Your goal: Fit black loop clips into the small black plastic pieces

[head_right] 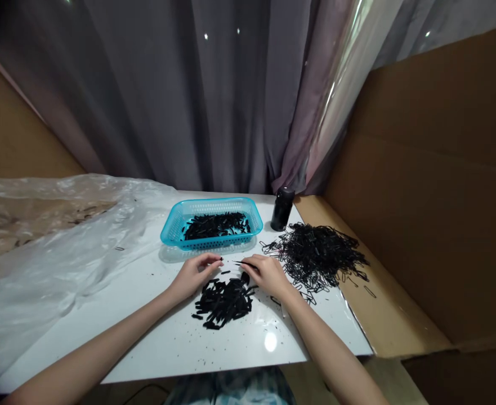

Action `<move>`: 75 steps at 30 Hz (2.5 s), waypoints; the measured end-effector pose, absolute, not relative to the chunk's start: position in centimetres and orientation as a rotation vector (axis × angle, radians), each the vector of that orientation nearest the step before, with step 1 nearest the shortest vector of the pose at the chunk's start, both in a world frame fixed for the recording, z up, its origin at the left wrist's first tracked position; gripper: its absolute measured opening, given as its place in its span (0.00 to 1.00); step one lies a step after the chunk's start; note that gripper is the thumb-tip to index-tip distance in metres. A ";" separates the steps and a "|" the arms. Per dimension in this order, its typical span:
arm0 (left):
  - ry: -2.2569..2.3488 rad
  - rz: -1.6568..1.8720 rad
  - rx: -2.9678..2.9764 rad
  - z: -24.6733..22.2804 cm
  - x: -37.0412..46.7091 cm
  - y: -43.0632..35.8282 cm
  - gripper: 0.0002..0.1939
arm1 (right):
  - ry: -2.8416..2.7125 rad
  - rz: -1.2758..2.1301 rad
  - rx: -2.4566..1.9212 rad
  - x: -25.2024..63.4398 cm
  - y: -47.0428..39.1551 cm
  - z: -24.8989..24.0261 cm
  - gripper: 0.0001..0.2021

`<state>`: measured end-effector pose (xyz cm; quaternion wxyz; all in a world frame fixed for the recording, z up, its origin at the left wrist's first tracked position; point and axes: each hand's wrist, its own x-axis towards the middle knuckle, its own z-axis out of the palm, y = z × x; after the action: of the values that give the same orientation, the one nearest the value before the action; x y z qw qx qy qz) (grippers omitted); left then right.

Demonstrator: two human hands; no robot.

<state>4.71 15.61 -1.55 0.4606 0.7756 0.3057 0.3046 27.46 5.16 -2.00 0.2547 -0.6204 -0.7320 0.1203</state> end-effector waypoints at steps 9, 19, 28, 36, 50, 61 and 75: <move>0.625 0.747 1.639 -1.8 4.9 15.3 0.17 | -1.984 0.240 -1.584 26.8 5.2 -2.0 0.14; 0.683 0.649 1.493 -2.8 5.3 16.3 0.23 | -1.954 0.108 -1.493 26.1 4.9 -0.9 0.14; 0.717 0.595 1.432 -3.2 5.7 16.7 0.20 | -1.999 -0.012 -1.521 26.0 4.8 -1.5 0.15; 0.715 0.582 1.449 -3.2 5.8 16.6 0.17 | -2.028 -0.104 -1.541 25.6 4.6 -1.4 0.14; 0.725 0.557 1.509 -3.0 5.7 16.6 0.15 | -2.072 -0.139 -1.543 25.5 4.5 -1.1 0.13; 0.703 0.567 1.550 -3.2 5.7 16.8 0.19 | -2.099 -0.084 -1.426 24.2 4.2 -1.2 0.15; 0.681 0.583 1.566 -2.9 5.6 16.5 0.17 | -1.993 -0.096 -1.580 25.2 4.6 -1.3 0.15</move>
<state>5.61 16.47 -2.87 0.6199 0.6809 0.2963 0.2537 25.20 4.58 -1.35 0.2939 -0.5933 -0.7485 -0.0359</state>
